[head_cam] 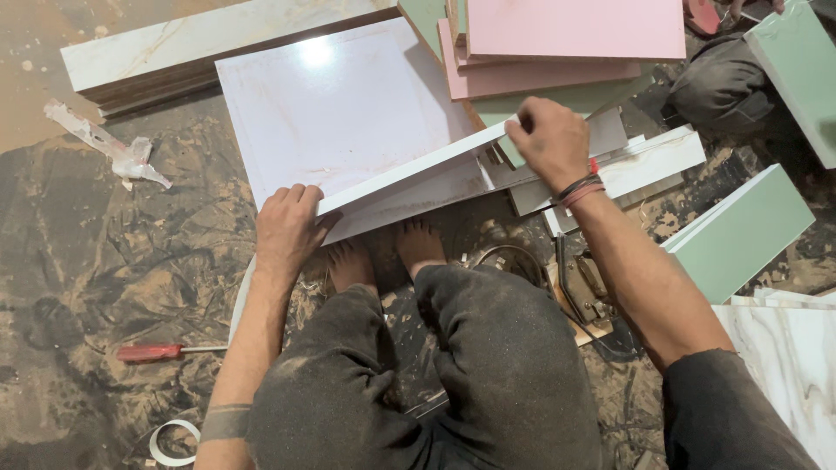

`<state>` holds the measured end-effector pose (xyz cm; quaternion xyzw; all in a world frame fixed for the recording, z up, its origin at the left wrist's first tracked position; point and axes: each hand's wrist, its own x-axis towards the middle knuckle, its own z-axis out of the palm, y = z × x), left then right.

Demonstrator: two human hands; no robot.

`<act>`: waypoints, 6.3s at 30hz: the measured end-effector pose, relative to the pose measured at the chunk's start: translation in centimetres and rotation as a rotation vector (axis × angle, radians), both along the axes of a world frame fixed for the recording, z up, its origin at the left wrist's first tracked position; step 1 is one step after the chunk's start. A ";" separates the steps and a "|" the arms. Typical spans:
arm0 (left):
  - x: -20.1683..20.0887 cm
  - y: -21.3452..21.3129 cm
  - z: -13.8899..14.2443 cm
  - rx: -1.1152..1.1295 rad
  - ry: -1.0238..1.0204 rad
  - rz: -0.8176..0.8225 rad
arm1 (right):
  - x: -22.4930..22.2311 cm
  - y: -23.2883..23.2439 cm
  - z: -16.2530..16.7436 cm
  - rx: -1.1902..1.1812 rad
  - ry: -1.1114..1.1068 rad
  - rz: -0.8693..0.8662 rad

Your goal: The person sits on the workshop floor and applies white edge banding tape to the edges of a white furniture panel. They align the banding along the panel edge, then press it in place using a handheld edge-banding iron, running the iron along the strip while guiding the tape with the other hand, and repeat this on additional edges of the panel.

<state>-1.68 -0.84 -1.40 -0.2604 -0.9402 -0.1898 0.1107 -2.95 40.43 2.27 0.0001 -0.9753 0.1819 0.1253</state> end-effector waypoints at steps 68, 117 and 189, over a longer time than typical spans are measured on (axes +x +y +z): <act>2.3 -2.3 1.0 0.674 -0.531 0.229 | -0.6 -13.0 1.2 0.080 0.076 0.756; 1.3 10.0 16.3 0.685 -0.210 -0.195 | 22.4 13.2 -8.8 -0.486 -0.836 -0.366; 1.4 6.1 12.0 1.015 -0.404 -0.257 | 0.4 -16.1 28.0 -0.087 -0.347 0.244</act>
